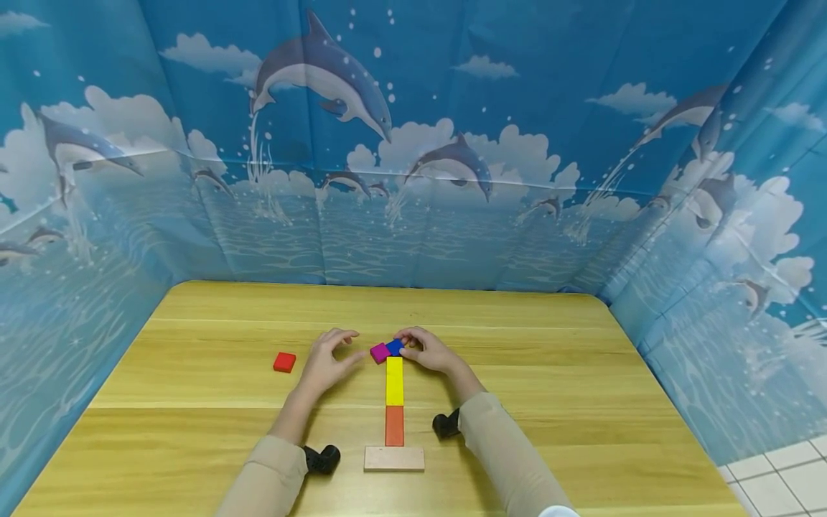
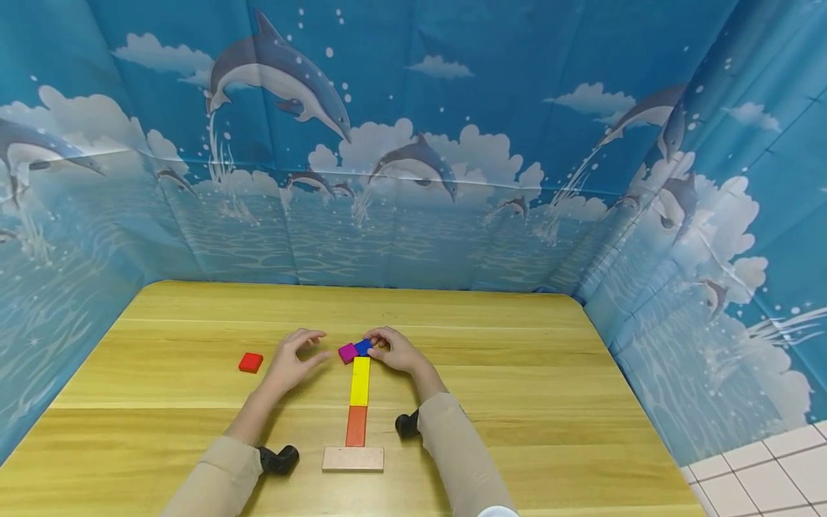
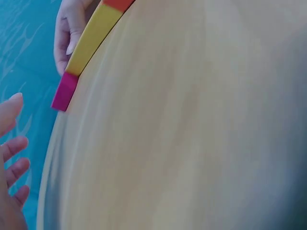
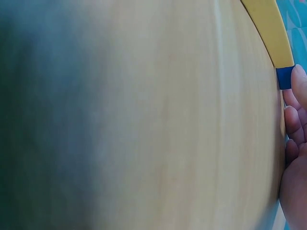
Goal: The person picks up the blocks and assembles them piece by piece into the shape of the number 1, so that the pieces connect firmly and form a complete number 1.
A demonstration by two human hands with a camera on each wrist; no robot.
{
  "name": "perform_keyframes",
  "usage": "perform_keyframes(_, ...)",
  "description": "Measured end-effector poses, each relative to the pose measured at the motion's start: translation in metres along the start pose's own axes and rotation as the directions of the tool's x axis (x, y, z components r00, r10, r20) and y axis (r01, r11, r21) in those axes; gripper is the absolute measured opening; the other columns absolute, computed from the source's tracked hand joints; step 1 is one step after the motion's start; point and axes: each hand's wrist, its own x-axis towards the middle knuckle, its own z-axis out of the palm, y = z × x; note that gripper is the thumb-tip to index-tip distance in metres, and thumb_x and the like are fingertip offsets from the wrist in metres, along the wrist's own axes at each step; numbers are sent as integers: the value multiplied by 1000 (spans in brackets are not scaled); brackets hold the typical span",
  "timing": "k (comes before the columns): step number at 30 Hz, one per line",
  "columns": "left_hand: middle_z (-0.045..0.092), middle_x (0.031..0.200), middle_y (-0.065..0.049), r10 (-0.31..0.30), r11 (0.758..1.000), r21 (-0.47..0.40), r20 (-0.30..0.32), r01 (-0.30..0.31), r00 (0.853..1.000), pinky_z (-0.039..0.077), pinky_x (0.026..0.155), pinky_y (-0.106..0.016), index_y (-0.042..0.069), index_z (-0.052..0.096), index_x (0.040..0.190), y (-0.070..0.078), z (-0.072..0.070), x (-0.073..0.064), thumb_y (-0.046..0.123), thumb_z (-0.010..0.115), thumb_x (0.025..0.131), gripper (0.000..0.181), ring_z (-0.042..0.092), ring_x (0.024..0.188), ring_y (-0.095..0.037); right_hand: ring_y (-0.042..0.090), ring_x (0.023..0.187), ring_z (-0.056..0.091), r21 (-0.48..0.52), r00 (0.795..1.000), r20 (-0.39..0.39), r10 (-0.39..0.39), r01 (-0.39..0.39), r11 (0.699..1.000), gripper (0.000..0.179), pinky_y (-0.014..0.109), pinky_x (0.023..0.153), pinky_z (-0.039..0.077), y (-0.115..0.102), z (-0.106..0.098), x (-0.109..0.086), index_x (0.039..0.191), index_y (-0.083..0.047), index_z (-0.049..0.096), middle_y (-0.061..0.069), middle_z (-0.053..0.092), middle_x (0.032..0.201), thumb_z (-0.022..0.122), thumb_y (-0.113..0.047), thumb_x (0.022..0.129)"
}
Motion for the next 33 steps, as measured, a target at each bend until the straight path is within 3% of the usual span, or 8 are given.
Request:
perform_keyframes(7, 62, 96, -10, -16, 999, 50, 7, 16, 1000, 34, 84, -46, 8, 63, 111, -1, -20, -5, 25, 75, 75, 42, 53, 87, -27, 20, 86, 44, -24, 1000, -4, -13, 13, 1000, 29, 30, 78, 39, -3, 0, -2, 118, 3, 52, 12, 52, 99, 53, -7, 92)
perform_keyframes(14, 62, 104, -11, -53, 993, 109, 26, 50, 998, 29, 91, -54, 10, 60, 118, -4, -42, -12, 25, 76, 74, 49, 51, 99, -31, 29, 87, 43, 30, 1000, 3, -25, 25, 999, 28, 37, 79, 38, -29, -4, -9, 117, 11, 50, 24, 50, 100, 52, 2, 90)
perform_keyframes(22, 60, 107, -13, -92, 989, 118, 4, 91, 996, 19, 96, -59, 8, 57, 120, -13, -63, -22, 23, 76, 73, 52, 45, 105, -34, 18, 86, 43, -18, 1000, -9, 11, -11, 1000, 28, 28, 78, 38, -3, 1, -1, 118, 0, 53, 9, 52, 99, 53, -7, 92)
perform_keyframes(27, 59, 108, -14, -102, 984, 144, -20, 104, 995, 19, 94, -60, 7, 57, 119, -21, -74, -28, 22, 79, 70, 56, 44, 106, -35, 19, 86, 43, 16, 1000, -7, 10, -10, 1000, 27, 29, 77, 37, 2, 0, 0, 117, 0, 54, 9, 52, 99, 54, -7, 91)
perform_keyframes(33, 55, 115, -16, -138, 976, 169, 4, 135, 990, 19, 90, -59, 8, 53, 123, -29, -86, -35, 25, 80, 69, 63, 40, 110, -38, 18, 86, 43, -3, 1000, -8, 9, -9, 1000, 28, 29, 77, 38, 1, 0, 1, 118, 0, 53, 9, 52, 100, 54, -7, 91)
